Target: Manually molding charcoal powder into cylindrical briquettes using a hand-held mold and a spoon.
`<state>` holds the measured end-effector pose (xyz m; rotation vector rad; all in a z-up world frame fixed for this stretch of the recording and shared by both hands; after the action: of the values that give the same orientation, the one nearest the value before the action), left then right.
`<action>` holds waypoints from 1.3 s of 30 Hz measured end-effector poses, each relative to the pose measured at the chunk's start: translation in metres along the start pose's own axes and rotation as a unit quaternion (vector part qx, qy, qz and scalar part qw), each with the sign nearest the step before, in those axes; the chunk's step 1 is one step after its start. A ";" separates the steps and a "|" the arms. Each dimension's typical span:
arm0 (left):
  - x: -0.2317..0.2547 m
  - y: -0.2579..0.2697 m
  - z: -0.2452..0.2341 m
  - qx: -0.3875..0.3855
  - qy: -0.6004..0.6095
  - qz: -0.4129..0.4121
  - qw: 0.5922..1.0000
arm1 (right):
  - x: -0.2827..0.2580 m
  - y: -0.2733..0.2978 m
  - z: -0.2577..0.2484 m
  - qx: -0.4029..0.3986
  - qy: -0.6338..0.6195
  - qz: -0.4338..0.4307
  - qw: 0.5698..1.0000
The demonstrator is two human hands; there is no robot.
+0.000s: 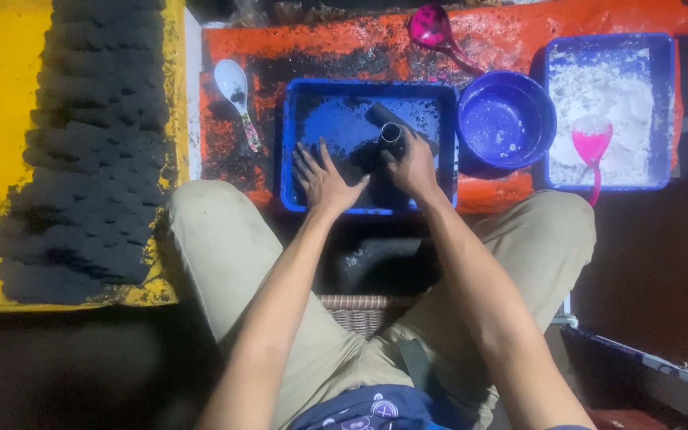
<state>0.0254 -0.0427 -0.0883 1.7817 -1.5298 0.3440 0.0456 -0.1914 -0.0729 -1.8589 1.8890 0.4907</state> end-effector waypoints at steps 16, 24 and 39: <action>0.054 -0.016 -0.022 0.142 0.020 0.379 0.914 | -0.018 -0.006 -0.010 0.051 -0.049 -0.040 0.997; 0.051 -0.008 -0.032 -0.183 -0.024 0.230 0.956 | -0.057 0.005 -0.037 -0.073 -0.124 0.000 0.990; 0.038 -0.038 -0.058 -0.191 -0.152 0.156 0.957 | -0.033 0.004 -0.062 -0.056 0.188 -0.371 0.908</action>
<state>0.0853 -0.0307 -0.0387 1.3331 -1.9482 -0.0840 0.0372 -0.1968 -0.0031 -2.6888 1.1892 -0.0290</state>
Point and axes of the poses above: each hand's wrist, its own y-axis away from the middle knuckle, its own z-axis out of the palm, x = y × z, the point moved 5 cm from there along -y, towards the middle knuckle, and after that the axes turned 9 degrees about y, right-handed, at the moved point
